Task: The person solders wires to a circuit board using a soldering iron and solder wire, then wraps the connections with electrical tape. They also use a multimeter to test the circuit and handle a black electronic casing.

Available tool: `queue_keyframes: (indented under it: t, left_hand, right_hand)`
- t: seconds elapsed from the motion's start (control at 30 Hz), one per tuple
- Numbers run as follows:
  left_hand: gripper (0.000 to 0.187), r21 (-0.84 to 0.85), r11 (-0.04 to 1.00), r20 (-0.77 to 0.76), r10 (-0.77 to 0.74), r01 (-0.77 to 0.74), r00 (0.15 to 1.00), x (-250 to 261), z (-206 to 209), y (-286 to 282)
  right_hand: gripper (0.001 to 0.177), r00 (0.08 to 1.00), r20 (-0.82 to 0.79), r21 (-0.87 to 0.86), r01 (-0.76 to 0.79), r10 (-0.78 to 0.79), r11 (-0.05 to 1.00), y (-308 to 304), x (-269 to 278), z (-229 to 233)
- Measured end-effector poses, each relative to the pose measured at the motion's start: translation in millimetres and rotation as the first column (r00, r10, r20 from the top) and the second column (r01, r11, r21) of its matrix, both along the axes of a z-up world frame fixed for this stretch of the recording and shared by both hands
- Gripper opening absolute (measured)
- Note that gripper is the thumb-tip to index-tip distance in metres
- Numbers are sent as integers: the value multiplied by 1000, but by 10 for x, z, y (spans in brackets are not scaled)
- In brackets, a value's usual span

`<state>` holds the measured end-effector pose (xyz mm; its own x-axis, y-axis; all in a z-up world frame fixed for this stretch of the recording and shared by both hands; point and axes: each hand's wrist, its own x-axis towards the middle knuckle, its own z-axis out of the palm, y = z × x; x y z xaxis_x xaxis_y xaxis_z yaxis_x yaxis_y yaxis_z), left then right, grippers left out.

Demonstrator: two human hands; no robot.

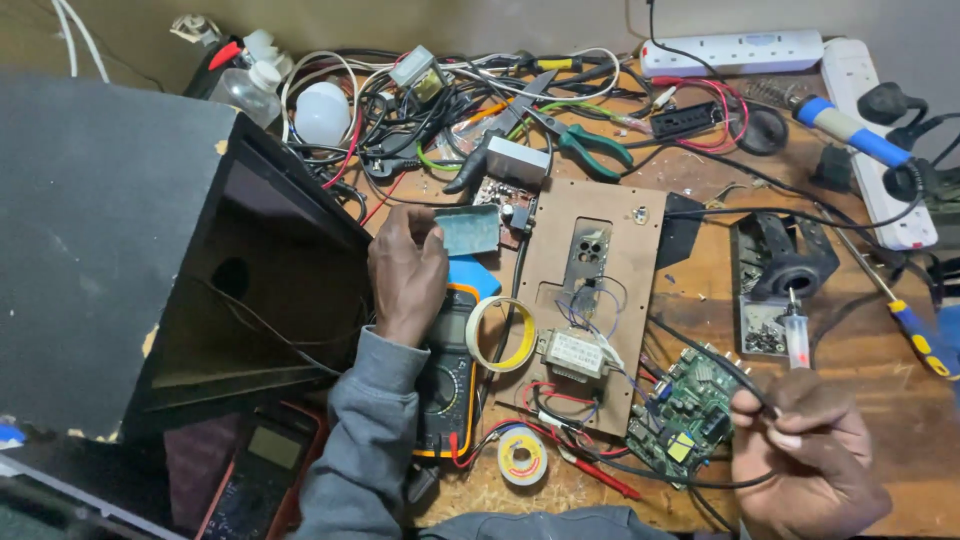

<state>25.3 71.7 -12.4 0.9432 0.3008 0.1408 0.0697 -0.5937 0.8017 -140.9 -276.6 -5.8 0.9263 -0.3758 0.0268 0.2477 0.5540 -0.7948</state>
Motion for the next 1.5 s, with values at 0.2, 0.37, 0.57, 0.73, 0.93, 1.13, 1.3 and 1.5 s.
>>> queue_keyframes:
  t: [0.2,0.37,0.57,0.73,0.93,1.13,1.3,1.5]
  left_hand:
    - [15,-22,999,195,47,-44,980,340,-7,-12]
    - [14,-5,1000,200,-4,6,980,878,26,-107]
    - [72,230,876,-98,-413,424,905,1126,33,-463]
    - [32,268,898,267,-416,348,869,1067,-184,-309]
    - [20,365,911,372,-332,193,867,175,366,-28]
    - [24,372,928,552,-232,12,801,-505,498,-79]
    - [23,192,980,570,-64,-57,819,-606,309,-108]
    - [29,134,990,566,-46,-37,823,-600,-10,-118]
  right_hand:
    - [8,998,-53,-342,23,-43,940,288,28,30]
    - [10,899,-407,-683,-182,-162,707,163,6,-8]
    - [18,821,-551,-732,-390,-150,559,237,-99,151]
    - [17,837,-516,-827,-431,-181,361,280,-79,407]
    - [30,877,-444,-885,-461,-184,-62,29,125,1033]
    - [19,925,-231,-943,-135,303,-304,299,1049,1399]
    - [13,769,-85,-961,104,634,-255,1038,2127,989]
    - [33,760,-306,-891,-16,573,-455,1664,3126,4]
